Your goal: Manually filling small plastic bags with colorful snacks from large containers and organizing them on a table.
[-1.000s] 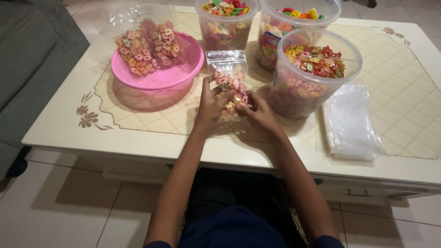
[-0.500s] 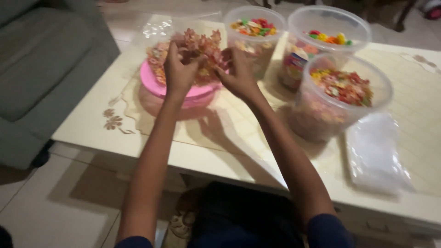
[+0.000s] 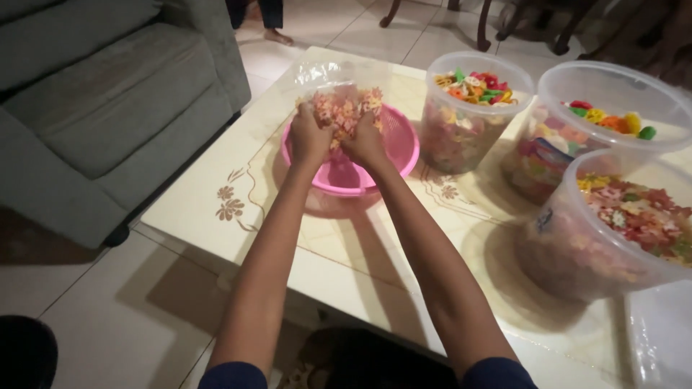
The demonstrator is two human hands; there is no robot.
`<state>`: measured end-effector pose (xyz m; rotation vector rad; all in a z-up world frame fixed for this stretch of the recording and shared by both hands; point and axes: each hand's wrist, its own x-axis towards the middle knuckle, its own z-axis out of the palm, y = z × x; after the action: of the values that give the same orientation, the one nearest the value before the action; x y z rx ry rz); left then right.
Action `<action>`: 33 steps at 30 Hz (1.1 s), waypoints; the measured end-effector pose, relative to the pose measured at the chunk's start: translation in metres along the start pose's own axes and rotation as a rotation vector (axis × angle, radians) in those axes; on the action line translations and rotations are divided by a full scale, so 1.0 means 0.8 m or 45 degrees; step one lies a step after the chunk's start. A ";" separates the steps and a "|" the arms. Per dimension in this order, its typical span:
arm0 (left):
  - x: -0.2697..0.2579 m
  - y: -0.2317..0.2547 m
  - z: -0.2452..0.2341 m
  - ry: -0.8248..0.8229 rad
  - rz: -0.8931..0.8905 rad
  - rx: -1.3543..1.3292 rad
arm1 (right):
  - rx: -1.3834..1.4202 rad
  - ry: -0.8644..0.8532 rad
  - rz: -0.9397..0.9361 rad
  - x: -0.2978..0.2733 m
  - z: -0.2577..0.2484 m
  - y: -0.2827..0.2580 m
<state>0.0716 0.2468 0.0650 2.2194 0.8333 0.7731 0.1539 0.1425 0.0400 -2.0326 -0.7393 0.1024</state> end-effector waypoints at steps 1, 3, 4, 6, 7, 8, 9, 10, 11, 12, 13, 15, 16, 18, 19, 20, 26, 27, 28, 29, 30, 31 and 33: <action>-0.002 0.001 -0.001 0.036 0.054 -0.022 | -0.157 -0.037 -0.050 -0.009 0.000 -0.008; -0.003 -0.002 0.006 0.062 0.100 -0.051 | -0.323 -0.082 -0.091 -0.003 0.009 0.009; 0.002 -0.007 0.011 0.066 0.116 -0.022 | -0.397 -0.170 -0.199 0.012 0.020 0.032; -0.001 -0.006 0.010 0.069 0.128 0.008 | -0.470 -0.264 -0.307 0.035 0.039 0.067; -0.007 -0.001 0.005 0.039 0.142 -0.003 | -0.555 -0.267 -0.322 0.044 0.047 0.078; -0.013 0.005 0.000 0.010 0.158 -0.014 | -0.641 -0.269 -0.337 0.054 0.055 0.090; -0.017 0.010 -0.004 0.009 0.155 -0.014 | -0.641 -0.272 -0.337 0.057 0.057 0.099; -0.020 0.016 -0.008 -0.035 0.165 -0.019 | -0.665 -0.298 -0.320 0.062 0.057 0.107; -0.023 0.022 -0.012 -0.080 0.174 -0.023 | -0.689 -0.324 -0.303 0.066 0.058 0.114; -0.012 0.009 0.002 -0.081 0.175 -0.022 | -0.688 -0.324 -0.301 0.060 0.054 0.108; -0.001 -0.004 0.017 -0.099 0.174 -0.006 | -0.716 -0.362 -0.299 0.054 0.050 0.102; 0.008 -0.019 0.031 -0.117 0.176 0.013 | -0.739 -0.398 -0.297 0.041 0.042 0.090; 0.008 -0.019 0.031 -0.127 0.178 0.036 | -0.680 -0.419 -0.324 0.037 0.035 0.083; 0.010 -0.018 0.032 -0.132 0.187 0.057 | -0.622 -0.433 -0.355 0.032 0.028 0.073; 0.012 -0.019 0.033 -0.144 0.163 0.049 | -0.677 -0.488 -0.360 0.032 0.028 0.071; 0.014 -0.018 0.035 -0.159 0.141 0.040 | -0.732 -0.541 -0.361 0.033 0.027 0.069; -0.019 0.020 0.003 -0.194 0.065 0.037 | -0.745 -0.666 -0.220 -0.002 0.000 0.021; -0.011 0.013 0.008 -0.193 0.068 0.037 | -0.746 -0.663 -0.220 -0.002 0.001 0.021; -0.004 0.007 0.015 -0.176 0.062 0.062 | -0.772 -0.683 -0.206 -0.001 0.000 0.021; 0.004 0.001 0.022 -0.158 0.055 0.086 | -0.799 -0.703 -0.192 0.000 0.000 0.022; 0.007 0.000 0.024 -0.158 0.061 0.084 | -0.801 -0.696 -0.191 0.016 0.010 0.042; 0.010 -0.001 0.027 -0.164 0.046 0.108 | -0.823 -0.682 -0.187 0.031 0.019 0.063; 0.001 0.004 0.020 -0.176 0.027 0.134 | -0.843 -0.671 -0.178 0.043 0.027 0.086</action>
<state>0.0843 0.2396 0.0579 2.3482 0.7998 0.5899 0.2055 0.1515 -0.0201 -2.6031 -1.3818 0.3612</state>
